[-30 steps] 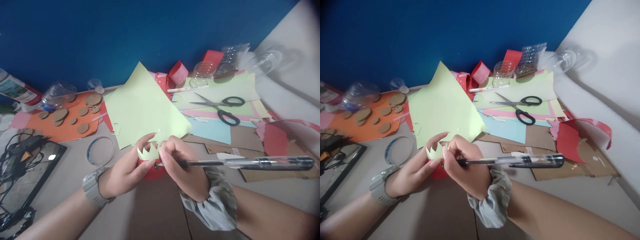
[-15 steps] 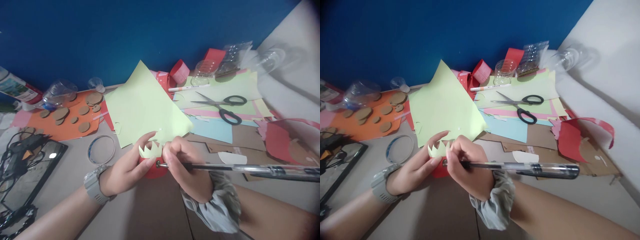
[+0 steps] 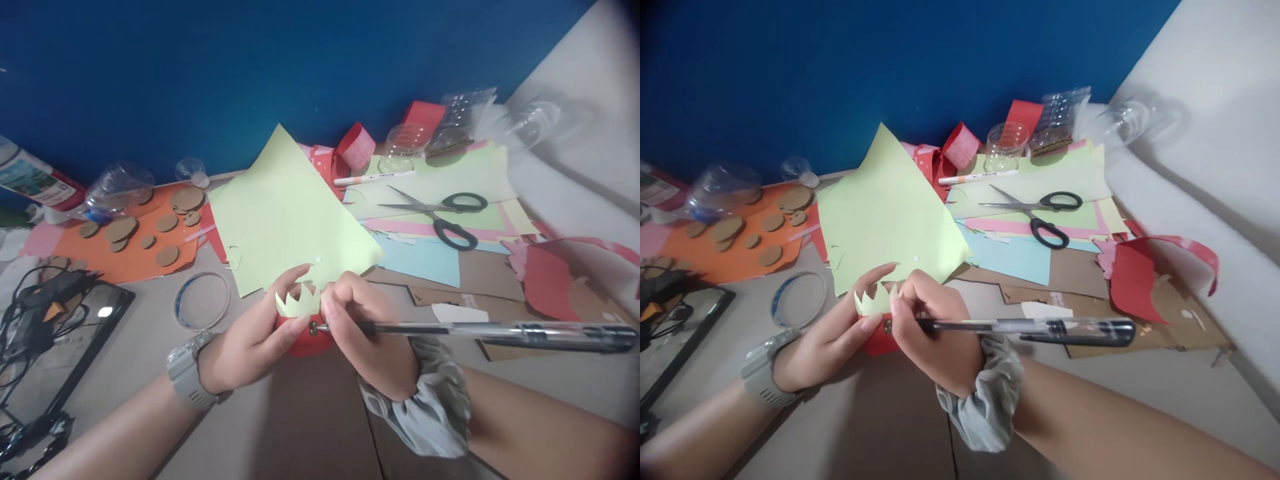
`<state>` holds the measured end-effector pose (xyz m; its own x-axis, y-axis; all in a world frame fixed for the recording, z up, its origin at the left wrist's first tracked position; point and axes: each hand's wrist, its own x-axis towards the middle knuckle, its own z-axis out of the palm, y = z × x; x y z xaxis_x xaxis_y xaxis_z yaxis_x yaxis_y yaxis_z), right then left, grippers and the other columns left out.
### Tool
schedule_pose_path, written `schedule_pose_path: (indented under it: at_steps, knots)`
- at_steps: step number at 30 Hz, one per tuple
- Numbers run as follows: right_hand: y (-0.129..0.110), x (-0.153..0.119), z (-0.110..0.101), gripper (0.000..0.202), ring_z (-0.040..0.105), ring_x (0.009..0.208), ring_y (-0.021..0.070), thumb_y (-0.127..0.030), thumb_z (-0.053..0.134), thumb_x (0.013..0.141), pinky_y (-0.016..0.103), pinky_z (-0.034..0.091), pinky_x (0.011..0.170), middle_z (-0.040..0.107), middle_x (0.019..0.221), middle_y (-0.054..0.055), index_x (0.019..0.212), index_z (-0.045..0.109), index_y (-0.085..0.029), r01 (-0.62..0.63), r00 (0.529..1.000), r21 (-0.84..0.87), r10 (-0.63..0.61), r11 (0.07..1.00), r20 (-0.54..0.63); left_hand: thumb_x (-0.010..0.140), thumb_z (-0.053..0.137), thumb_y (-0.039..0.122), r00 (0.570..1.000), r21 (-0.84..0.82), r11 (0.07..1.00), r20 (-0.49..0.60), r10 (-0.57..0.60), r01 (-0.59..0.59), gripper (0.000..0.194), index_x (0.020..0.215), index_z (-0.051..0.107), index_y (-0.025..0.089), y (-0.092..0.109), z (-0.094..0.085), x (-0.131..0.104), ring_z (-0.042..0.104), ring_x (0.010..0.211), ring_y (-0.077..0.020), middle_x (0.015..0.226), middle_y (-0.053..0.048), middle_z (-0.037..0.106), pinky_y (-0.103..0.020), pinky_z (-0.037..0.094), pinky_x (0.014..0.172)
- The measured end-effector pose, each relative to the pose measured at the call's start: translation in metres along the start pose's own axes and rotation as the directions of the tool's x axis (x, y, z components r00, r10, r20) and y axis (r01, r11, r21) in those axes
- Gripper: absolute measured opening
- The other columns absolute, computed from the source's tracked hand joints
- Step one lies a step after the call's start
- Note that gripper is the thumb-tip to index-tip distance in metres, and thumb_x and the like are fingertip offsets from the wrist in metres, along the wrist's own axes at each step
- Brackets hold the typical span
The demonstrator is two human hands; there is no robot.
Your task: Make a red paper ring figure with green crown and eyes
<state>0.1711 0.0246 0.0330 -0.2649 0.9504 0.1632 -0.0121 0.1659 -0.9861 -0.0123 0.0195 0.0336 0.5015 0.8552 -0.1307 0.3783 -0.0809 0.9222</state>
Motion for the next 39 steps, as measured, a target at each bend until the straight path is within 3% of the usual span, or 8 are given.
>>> schedule_pose_path:
  at_steps: [12, 27, 39]
  knots:
    - [0.0012, 0.001, -0.0001, 0.03, 0.03, 0.052, 0.0101, -0.02, 0.046, 0.095, 0.025, 0.026, 0.048, 0.033, 0.058, -0.007, 0.067, 0.035, -0.023, -0.079, 0.997, 0.033, 0.079, 0.996, 0.003, 0.103, 0.04, 0.04, 1.0, 0.022, 1.0, -0.014, -0.015, 0.016, 0.054, 0.15, 0.022, 0.022, -0.0002, 0.0014, 0.0002, 0.045, 0.124, -0.0279, 0.125, -0.011, 0.053, -0.043, 0.038, 0.103]
    - [0.0038, 0.0013, -0.0018, 0.031, 0.029, 0.052, 0.0113, -0.018, 0.044, 0.096, 0.026, 0.025, 0.048, 0.032, 0.059, -0.007, 0.068, 0.033, -0.024, -0.045, 0.998, 0.042, 0.042, 0.998, 0.055, 0.102, 0.04, 0.037, 1.0, 0.018, 1.0, -0.002, 0.005, -0.005, 0.054, 0.15, 0.021, 0.021, -0.0004, 0.0008, -0.0001, 0.046, 0.122, -0.0263, 0.12, -0.009, 0.055, -0.041, 0.037, 0.104]
    - [0.0034, 0.0002, -0.001, 0.03, 0.029, 0.051, 0.0102, -0.021, 0.045, 0.096, 0.025, 0.025, 0.048, 0.031, 0.058, -0.007, 0.068, 0.034, -0.023, -0.064, 0.998, 0.047, 0.062, 0.997, 0.027, 0.102, 0.04, 0.04, 1.0, 0.021, 1.0, -0.012, -0.02, 0.02, 0.055, 0.15, 0.021, 0.022, -0.0008, 0.0006, -0.0006, 0.048, 0.12, -0.028, 0.124, -0.011, 0.05, -0.042, 0.039, 0.1]
